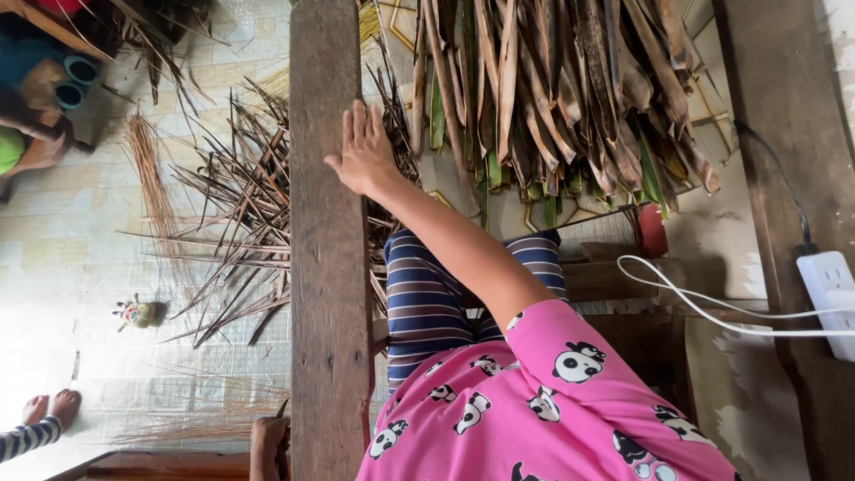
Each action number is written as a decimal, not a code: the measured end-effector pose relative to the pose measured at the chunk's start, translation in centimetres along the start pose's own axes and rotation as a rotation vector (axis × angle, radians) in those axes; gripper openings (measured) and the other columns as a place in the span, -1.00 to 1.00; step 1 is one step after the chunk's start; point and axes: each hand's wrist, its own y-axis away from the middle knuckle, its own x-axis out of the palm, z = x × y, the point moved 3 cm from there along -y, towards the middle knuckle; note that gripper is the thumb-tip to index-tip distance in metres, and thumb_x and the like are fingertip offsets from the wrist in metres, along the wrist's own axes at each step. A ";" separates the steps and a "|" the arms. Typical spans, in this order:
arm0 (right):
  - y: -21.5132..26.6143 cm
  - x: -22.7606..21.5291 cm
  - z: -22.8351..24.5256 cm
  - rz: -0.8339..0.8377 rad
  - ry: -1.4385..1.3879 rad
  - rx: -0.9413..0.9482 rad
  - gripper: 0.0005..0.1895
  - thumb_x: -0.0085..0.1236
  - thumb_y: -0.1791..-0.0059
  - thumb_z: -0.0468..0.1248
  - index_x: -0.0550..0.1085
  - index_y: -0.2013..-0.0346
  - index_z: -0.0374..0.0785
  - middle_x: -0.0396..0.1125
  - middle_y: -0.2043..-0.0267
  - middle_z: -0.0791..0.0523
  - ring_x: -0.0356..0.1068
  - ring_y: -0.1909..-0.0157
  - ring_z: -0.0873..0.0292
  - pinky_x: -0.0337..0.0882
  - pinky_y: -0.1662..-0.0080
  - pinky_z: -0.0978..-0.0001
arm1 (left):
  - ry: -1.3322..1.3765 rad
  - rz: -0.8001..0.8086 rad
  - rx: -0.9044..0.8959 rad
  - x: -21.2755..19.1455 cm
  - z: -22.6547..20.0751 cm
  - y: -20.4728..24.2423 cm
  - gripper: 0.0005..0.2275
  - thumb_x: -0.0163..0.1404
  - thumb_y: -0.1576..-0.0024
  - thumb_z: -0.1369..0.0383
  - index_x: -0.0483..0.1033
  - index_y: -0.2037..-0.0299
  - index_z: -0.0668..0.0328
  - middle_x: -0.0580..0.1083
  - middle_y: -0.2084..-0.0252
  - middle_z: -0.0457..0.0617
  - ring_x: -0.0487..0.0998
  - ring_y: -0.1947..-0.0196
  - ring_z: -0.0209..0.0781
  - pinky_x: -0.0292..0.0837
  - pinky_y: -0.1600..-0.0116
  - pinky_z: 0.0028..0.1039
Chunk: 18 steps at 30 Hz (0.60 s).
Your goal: Stripping the leafy part from palm fronds using a knife to collect the midribs
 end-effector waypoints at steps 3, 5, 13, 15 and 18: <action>0.4 -0.2 -0.5 -0.026 0.113 -0.002 -0.39 -0.35 -0.05 0.01 0.15 -0.23 -0.40 0.02 -0.33 -0.21 -0.10 -0.43 -0.16 -0.57 -0.38 -0.13 | -0.107 -0.036 0.055 0.2 -0.4 -2.3 -0.37 -0.13 -0.04 -0.14 0.12 -0.17 0.12 0.28 0.67 -0.36 0.10 0.78 -0.52 -0.04 0.72 -0.67; 2.3 -1.2 -0.8 -0.081 0.162 -0.065 -0.60 -0.08 -0.03 -0.18 0.40 -0.08 -0.36 0.25 -0.20 -0.20 0.10 -0.35 -0.21 -0.51 -0.38 -0.21 | -0.174 -0.066 0.095 -0.2 -1.4 -4.2 -0.34 -0.13 -0.03 -0.17 0.10 -0.20 0.10 0.28 0.67 -0.39 0.09 0.79 -0.55 -0.05 0.73 -0.69; 14.1 -6.5 -6.4 -0.762 -0.132 -0.161 -0.92 0.23 0.06 -0.33 0.50 0.44 -0.21 0.35 0.40 0.10 0.36 0.17 0.08 -0.07 -0.32 -0.19 | -0.446 -0.170 0.254 -3.9 -5.4 -11.0 -0.22 -0.14 -0.01 -0.28 0.04 -0.32 0.02 0.25 0.68 -0.50 0.04 0.80 -0.64 -0.09 0.75 -0.78; 14.1 -8.2 -9.2 -0.768 -0.084 -0.065 -0.93 0.24 0.09 -0.38 0.48 0.43 -0.24 0.35 0.39 0.11 0.33 0.16 0.06 -0.07 -0.34 -0.12 | -0.507 -0.195 0.290 -6.8 -6.0 -12.2 -0.19 -0.14 0.00 -0.30 0.02 -0.35 0.00 0.25 0.68 -0.53 0.03 0.80 -0.66 -0.11 0.76 -0.80; 12.0 -8.2 -13.5 -0.732 0.033 0.108 -0.92 0.24 0.12 -0.40 0.48 0.41 -0.24 0.37 0.32 0.11 0.29 0.07 0.00 -0.21 -0.38 -0.14 | 0.417 -0.384 0.297 -14.5 -7.9 -10.7 -0.59 -0.13 -0.15 0.04 0.25 0.02 0.22 0.33 0.63 -0.22 0.21 0.71 -0.42 0.12 0.66 -0.58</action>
